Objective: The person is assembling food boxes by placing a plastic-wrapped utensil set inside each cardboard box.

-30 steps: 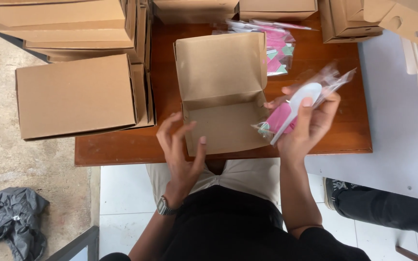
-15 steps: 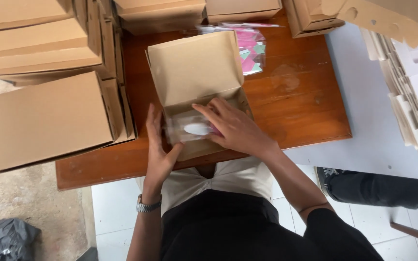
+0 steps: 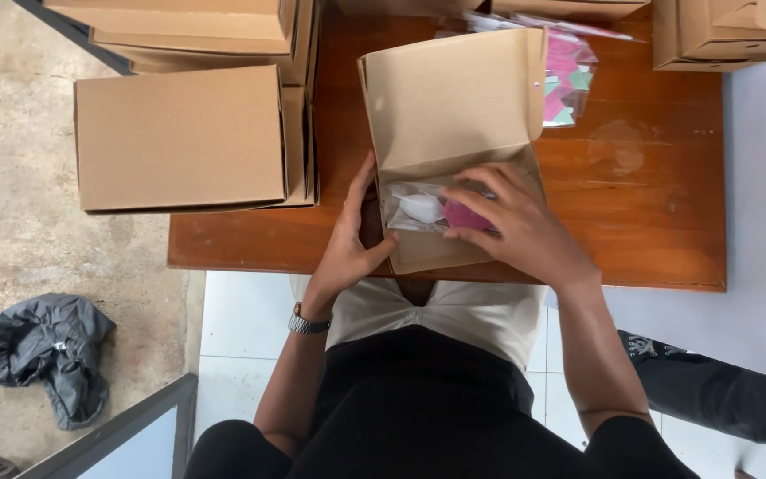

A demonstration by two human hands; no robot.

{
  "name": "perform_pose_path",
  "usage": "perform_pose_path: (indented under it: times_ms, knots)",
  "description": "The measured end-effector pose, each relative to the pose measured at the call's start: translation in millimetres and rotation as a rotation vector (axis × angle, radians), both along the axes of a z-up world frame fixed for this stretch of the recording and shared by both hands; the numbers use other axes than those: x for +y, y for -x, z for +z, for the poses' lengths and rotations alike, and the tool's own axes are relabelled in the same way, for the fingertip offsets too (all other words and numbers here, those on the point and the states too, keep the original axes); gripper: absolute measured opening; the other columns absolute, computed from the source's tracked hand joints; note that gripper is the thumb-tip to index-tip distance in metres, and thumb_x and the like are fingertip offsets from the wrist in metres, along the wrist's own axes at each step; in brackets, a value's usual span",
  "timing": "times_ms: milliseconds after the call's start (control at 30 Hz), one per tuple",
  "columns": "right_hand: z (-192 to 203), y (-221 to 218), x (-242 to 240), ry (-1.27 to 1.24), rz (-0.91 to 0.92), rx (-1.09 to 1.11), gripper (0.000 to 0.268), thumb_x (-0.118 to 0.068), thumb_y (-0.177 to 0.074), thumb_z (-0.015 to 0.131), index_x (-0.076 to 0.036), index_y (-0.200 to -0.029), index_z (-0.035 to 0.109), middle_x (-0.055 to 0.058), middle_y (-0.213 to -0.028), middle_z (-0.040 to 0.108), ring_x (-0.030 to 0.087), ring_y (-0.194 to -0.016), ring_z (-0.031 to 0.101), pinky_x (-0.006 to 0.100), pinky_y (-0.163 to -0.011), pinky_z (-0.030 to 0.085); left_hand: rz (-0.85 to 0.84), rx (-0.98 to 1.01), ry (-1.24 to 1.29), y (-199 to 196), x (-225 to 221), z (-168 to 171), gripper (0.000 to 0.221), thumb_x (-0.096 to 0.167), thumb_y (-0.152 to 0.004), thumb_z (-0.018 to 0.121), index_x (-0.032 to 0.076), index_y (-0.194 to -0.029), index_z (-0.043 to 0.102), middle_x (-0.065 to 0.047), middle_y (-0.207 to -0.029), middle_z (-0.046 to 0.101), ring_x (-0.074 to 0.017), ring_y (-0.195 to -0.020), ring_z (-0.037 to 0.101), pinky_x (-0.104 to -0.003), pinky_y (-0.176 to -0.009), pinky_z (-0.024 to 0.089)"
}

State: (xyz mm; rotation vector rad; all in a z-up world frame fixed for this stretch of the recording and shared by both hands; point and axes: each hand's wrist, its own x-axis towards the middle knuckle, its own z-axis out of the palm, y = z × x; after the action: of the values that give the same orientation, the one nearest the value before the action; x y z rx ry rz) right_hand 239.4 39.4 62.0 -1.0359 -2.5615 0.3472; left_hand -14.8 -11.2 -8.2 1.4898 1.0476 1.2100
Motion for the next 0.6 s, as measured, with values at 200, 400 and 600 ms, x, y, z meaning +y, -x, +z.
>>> perform_pose_path:
  times_ms: [200,400,600]
  knots:
    - [-2.1,-0.5,-3.8,0.120,0.056,-0.021,0.023,-0.030,-0.089,0.073,-0.017,-0.108,0.079,0.001,-0.119,0.062,0.023,-0.113,0.057,0.039,-0.098,0.051,0.009,-0.083,-0.006,1.1,0.1,-1.3,0.097,-0.014,-0.080,0.053,0.006,-0.167,0.016,-0.018,-0.175,0.022,-0.0312,-0.163,0.022,-0.043,-0.135,0.021]
    - [3.6,10.2,-1.5,0.075,0.108,-0.068,0.016,-0.022,-0.088,0.072,-0.014,-0.100,0.079,0.003,-0.121,0.064,0.023,-0.113,0.058,0.040,-0.099,0.050,0.014,-0.192,-0.009,1.6,0.7,-5.7,0.092,-0.018,-0.082,0.049,0.004,-0.166,0.020,-0.015,-0.174,0.024,-0.0274,-0.164,0.021,-0.040,-0.136,0.019]
    - [1.2,10.9,2.0,0.161,0.174,-0.090,0.015,-0.016,-0.086,0.072,-0.015,-0.098,0.081,0.001,-0.119,0.068,0.023,-0.113,0.059,0.040,-0.097,0.051,0.004,-0.240,0.029,4.0,-0.1,-4.8,0.088,-0.020,-0.081,0.047,0.002,-0.164,0.026,-0.015,-0.174,0.024,-0.0259,-0.164,0.021,-0.038,-0.136,0.018]
